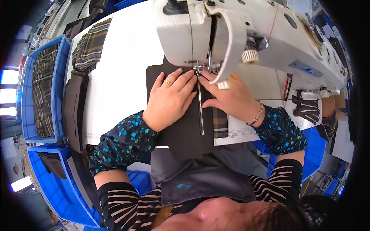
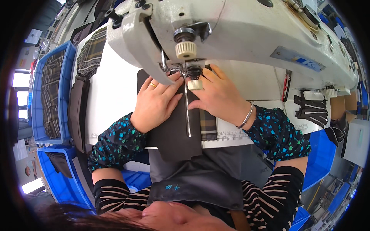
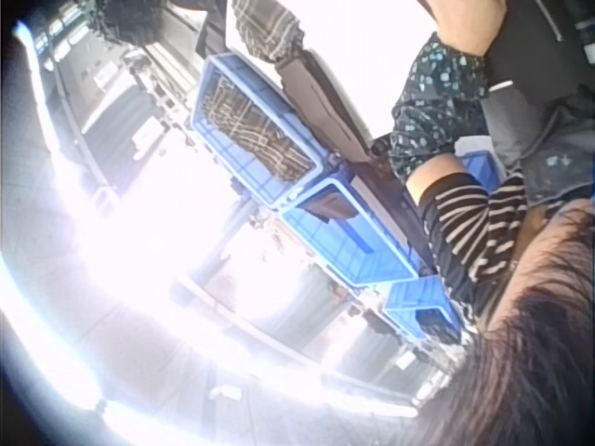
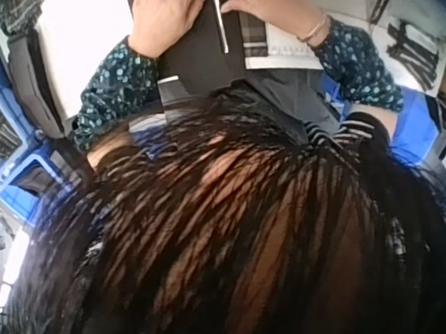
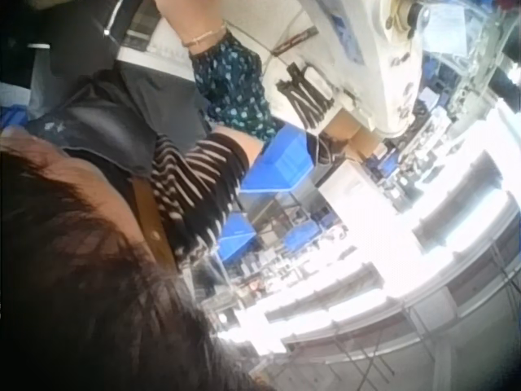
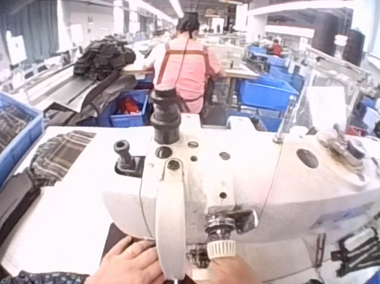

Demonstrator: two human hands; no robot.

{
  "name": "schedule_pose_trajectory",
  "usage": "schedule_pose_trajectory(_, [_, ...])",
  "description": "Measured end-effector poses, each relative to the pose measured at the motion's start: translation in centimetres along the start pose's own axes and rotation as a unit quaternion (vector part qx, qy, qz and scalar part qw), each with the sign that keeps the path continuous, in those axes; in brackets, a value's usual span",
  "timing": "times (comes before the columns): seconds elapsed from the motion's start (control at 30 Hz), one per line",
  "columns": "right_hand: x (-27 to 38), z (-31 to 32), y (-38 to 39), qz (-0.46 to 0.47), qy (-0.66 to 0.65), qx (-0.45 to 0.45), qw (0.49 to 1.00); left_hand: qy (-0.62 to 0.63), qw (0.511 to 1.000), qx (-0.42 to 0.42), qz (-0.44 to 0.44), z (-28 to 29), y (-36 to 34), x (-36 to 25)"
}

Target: The person sews a zipper onto a dark fabric piece using an industrial sewing machine. They align the zipper, guide the fabric through the machine, and trim the excess thread with scissors.

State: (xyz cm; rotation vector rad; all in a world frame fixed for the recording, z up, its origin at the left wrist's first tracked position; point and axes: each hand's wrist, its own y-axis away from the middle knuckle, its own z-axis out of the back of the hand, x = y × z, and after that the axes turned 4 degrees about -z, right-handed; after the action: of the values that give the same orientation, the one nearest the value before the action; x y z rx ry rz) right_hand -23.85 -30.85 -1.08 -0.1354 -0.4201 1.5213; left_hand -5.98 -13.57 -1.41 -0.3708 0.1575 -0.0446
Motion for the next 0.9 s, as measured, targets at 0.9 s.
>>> schedule_pose_trajectory(0.9, [8.8,0.1,8.0,0.081,0.005,-0.099,0.992,0.342,0.917,-0.026,0.203,3.9,8.2,-8.9])
